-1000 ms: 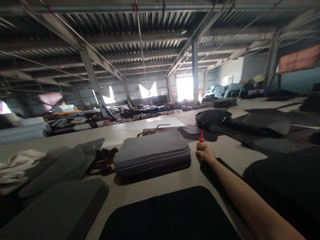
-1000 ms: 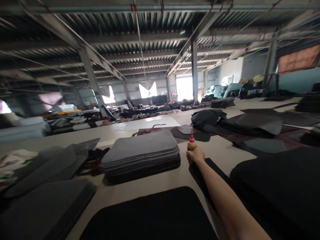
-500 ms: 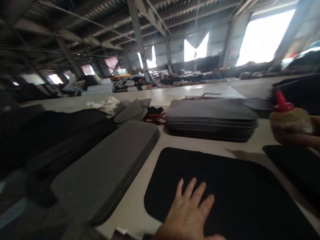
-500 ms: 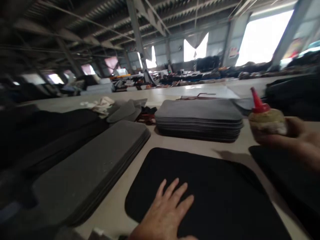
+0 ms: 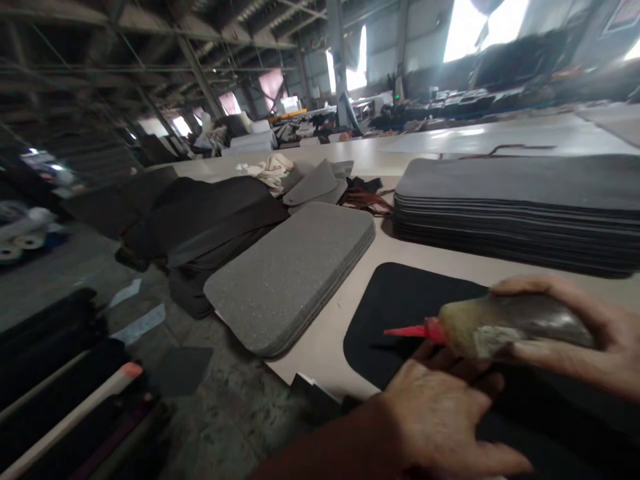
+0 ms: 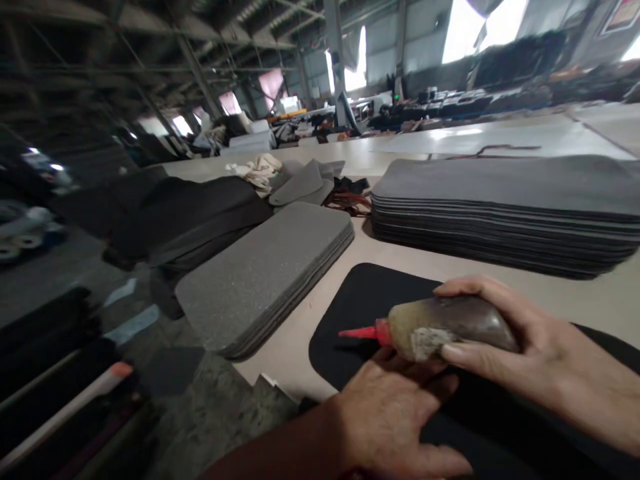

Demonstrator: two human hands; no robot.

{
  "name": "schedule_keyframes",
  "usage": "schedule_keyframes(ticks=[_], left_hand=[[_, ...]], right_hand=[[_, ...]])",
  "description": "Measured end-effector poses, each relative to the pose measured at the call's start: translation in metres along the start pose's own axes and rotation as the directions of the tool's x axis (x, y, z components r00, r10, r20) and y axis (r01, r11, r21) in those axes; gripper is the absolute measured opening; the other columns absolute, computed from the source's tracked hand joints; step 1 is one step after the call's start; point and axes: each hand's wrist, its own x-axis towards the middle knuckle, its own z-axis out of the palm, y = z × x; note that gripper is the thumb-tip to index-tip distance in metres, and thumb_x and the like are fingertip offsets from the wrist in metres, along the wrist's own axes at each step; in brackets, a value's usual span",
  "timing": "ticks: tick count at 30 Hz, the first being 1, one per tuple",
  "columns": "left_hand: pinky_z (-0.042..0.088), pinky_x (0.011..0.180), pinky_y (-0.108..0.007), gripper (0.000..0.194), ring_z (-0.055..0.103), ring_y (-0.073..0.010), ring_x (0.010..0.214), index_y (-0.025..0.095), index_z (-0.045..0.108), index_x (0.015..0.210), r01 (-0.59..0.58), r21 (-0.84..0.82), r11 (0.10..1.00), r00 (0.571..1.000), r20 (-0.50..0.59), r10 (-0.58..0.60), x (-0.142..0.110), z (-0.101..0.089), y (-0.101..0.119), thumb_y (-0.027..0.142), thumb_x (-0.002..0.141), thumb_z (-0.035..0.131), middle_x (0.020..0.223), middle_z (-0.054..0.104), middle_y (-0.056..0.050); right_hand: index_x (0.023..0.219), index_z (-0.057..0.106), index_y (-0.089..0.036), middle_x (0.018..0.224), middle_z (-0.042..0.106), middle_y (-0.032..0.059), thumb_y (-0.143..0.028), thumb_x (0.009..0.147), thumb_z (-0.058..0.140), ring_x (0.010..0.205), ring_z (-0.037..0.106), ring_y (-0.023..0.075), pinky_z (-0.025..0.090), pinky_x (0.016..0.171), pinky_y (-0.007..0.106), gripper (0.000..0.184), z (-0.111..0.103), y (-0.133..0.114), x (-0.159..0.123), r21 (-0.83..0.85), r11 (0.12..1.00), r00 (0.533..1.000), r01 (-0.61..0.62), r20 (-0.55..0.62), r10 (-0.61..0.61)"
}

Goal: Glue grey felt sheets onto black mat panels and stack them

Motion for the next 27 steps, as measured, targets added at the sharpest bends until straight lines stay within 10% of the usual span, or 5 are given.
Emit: schedule_keyframes(ticks=[4,9,16,27], left_hand=[[0.029,0.121,-0.039,0.069,0.028,-0.0259,0.149,0.014,0.046,0.141,-0.018,0.039,0.999,1.0,-0.008,0.019,0.001,-0.003,0.001,0.066,0.096,0.044,0.157,0.04,-0.011],[0.036,0.117,-0.047,0.087,0.03,-0.0332,0.148,0.027,0.009,0.159,0.018,-0.037,0.999,0.999,-0.035,-0.019,-0.001,-0.003,0.001,0.063,0.093,0.052,0.162,0.034,-0.004],[0.038,0.117,-0.045,0.076,0.033,-0.0345,0.146,0.022,0.026,0.156,0.002,-0.098,0.995,1.0,-0.018,-0.004,0.0,0.002,-0.001,0.057,0.095,0.053,0.161,0.036,-0.003],[0.033,0.121,-0.047,0.073,0.032,-0.0327,0.147,0.02,0.029,0.155,-0.014,-0.173,0.985,1.0,-0.023,0.01,-0.001,0.003,-0.002,0.058,0.096,0.05,0.162,0.033,-0.005]], right_hand=[[0.117,0.059,-0.035,0.098,0.073,0.0016,-0.061,0.072,0.075,0.082,0.071,0.0284,0.061,0.06,0.03,0.054,0.029,-0.02,0.012,0.07,0.997,0.978,-0.029,0.207,0.014],[0.115,0.059,-0.031,0.103,0.069,0.0013,-0.056,0.083,0.071,0.087,0.068,0.0245,0.058,0.074,0.031,0.043,0.045,-0.033,0.022,0.024,0.985,0.929,0.171,0.33,-0.17],[0.111,0.06,-0.027,0.108,0.062,0.0055,-0.048,0.091,0.066,0.094,0.063,0.0238,0.054,0.079,0.034,0.029,0.056,-0.032,0.031,0.023,0.9,0.835,0.435,0.364,-0.413],[0.104,0.06,-0.025,0.098,0.062,0.0027,-0.046,0.094,0.063,0.085,0.061,0.0193,0.051,0.074,0.03,0.023,0.063,-0.042,0.041,0.077,0.897,0.803,0.436,0.417,-0.426]])
